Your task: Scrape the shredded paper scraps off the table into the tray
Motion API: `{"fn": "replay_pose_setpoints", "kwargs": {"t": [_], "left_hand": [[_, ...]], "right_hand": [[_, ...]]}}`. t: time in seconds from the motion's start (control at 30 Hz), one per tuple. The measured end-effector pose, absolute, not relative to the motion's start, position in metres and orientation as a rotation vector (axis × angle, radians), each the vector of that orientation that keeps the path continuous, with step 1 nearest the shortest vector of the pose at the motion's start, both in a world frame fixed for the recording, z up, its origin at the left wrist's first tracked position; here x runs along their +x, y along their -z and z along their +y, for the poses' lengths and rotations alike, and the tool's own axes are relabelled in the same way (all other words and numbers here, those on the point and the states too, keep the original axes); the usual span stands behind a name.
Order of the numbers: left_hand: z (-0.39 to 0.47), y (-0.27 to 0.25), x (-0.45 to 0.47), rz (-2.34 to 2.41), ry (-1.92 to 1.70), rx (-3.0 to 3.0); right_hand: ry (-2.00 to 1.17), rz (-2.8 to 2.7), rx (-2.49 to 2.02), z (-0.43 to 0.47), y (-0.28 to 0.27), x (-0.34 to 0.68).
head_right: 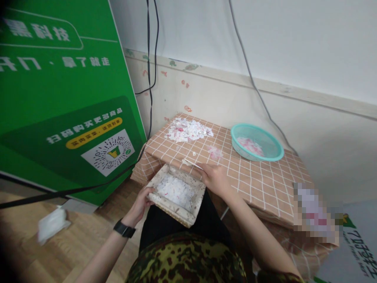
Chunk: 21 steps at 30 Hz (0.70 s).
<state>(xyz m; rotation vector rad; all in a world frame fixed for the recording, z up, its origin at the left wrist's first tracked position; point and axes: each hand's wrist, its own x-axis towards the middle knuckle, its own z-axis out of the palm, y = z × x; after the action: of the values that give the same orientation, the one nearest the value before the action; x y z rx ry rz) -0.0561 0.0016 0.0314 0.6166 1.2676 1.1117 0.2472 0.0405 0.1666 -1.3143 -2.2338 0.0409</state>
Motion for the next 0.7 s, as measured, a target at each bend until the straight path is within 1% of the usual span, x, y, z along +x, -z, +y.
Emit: {"fn": "replay_pose_setpoints", "kwargs": {"t": [0.23, 0.3, 0.43, 0.53, 0.7], "left_hand": [[0.006, -0.043, -0.052, 1.239, -1.140, 0.604], [0.007, -0.044, -0.051, 1.243, -1.149, 0.605], [0.008, -0.046, -0.050, 1.244, -1.156, 0.602], [0.008, -0.047, -0.049, 1.242, -1.159, 0.597], [0.008, -0.045, -0.051, 1.254, -1.170, 0.621]], "right_hand": [[-0.109, -2.321, -1.146, 0.019, -0.164, 0.242], [-0.078, -2.248, -1.220, 0.023, -0.164, 0.247], [0.156, -2.049, -1.522, 0.050, -0.163, 0.258], [0.241, -2.049, -1.680, 0.068, -0.164, 0.261], [0.161, -2.186, -1.560, 0.060, -0.165, 0.258]]}}
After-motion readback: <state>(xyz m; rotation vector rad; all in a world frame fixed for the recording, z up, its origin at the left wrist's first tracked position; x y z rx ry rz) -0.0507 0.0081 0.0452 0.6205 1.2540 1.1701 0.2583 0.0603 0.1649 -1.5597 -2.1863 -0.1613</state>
